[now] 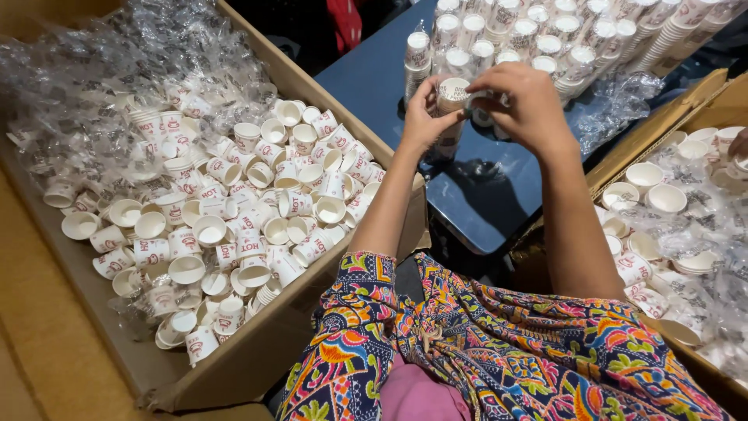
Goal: Sorting and stacking paper cups into plastic sleeves in a manufacturing facility.
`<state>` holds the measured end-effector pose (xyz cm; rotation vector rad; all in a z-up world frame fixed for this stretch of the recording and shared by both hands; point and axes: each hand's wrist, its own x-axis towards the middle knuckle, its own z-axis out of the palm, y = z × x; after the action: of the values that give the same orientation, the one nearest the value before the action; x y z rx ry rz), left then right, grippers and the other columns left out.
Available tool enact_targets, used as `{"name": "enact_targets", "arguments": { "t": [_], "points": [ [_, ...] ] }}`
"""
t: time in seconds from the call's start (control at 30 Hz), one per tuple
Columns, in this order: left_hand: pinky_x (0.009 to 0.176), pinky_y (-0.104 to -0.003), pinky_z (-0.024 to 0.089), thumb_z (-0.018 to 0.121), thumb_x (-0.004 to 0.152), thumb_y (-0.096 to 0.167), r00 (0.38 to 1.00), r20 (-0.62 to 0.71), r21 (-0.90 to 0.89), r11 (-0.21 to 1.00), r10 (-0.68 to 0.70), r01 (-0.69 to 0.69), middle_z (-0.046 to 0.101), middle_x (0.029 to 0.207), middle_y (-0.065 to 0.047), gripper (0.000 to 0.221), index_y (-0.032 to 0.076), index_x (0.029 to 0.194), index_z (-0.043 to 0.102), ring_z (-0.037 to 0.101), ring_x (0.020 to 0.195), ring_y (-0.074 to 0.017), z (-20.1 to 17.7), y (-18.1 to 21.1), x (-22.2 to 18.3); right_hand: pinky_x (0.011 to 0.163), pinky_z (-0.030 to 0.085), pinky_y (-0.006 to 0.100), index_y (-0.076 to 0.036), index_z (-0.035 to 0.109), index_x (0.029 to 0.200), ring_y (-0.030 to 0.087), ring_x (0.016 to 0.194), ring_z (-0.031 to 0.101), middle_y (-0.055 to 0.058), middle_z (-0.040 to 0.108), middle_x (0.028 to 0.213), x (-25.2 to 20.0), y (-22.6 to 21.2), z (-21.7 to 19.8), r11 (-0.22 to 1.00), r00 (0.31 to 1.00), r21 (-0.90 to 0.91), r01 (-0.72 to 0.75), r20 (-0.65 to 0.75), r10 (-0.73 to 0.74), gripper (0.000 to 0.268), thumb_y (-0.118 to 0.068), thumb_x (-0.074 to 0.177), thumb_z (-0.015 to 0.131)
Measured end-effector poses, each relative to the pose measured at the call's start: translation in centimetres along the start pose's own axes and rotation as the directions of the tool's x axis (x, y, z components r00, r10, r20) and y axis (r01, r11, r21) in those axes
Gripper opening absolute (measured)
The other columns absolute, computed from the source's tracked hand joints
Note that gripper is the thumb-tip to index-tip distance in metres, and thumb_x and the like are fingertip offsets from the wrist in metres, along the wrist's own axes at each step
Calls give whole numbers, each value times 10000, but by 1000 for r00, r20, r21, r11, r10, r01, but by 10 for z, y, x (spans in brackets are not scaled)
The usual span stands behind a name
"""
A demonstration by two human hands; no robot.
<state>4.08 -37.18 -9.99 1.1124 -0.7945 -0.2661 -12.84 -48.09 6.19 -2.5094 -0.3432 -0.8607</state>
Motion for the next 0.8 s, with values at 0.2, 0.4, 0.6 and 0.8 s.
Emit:
{"name": "enact_targets", "arguments": {
  "t": [0.2,0.4,0.6,0.8],
  "points": [
    [1083,-341,527,819,719,-84,998,37,28,998,52,-53,684,1270,-80,689,53,1351,579,658,1207,-190,-1,2,-5,778,555,406,-77,768,1047,330,888,700,122,744,972,-2,-2,28,979,997,-190,74,48,-65,238,-26,816,791],
    [1058,-327,533,800,683,-57,994,-12,26,994,110,-110,658,1262,-51,698,73,1323,553,645,1200,-179,4,20,-6,772,559,421,-26,741,1085,344,857,711,172,722,947,1,15,38,993,984,-77,-94,145,105,179,-11,907,729],
    [860,-338,579,845,689,77,978,-106,423,898,179,-119,725,970,-66,411,21,1053,661,713,898,-193,13,57,-19,733,535,421,-31,756,1121,360,841,694,189,717,940,-1,19,38,989,976,-111,-98,182,117,200,-4,923,741],
    [912,-363,581,887,681,179,909,3,587,735,417,-339,732,1161,-135,341,21,875,655,730,1052,-312,20,72,-24,780,564,260,-19,766,1116,116,935,687,78,733,1033,-17,41,38,895,930,413,-168,-235,283,134,-61,989,781]
  ]
}}
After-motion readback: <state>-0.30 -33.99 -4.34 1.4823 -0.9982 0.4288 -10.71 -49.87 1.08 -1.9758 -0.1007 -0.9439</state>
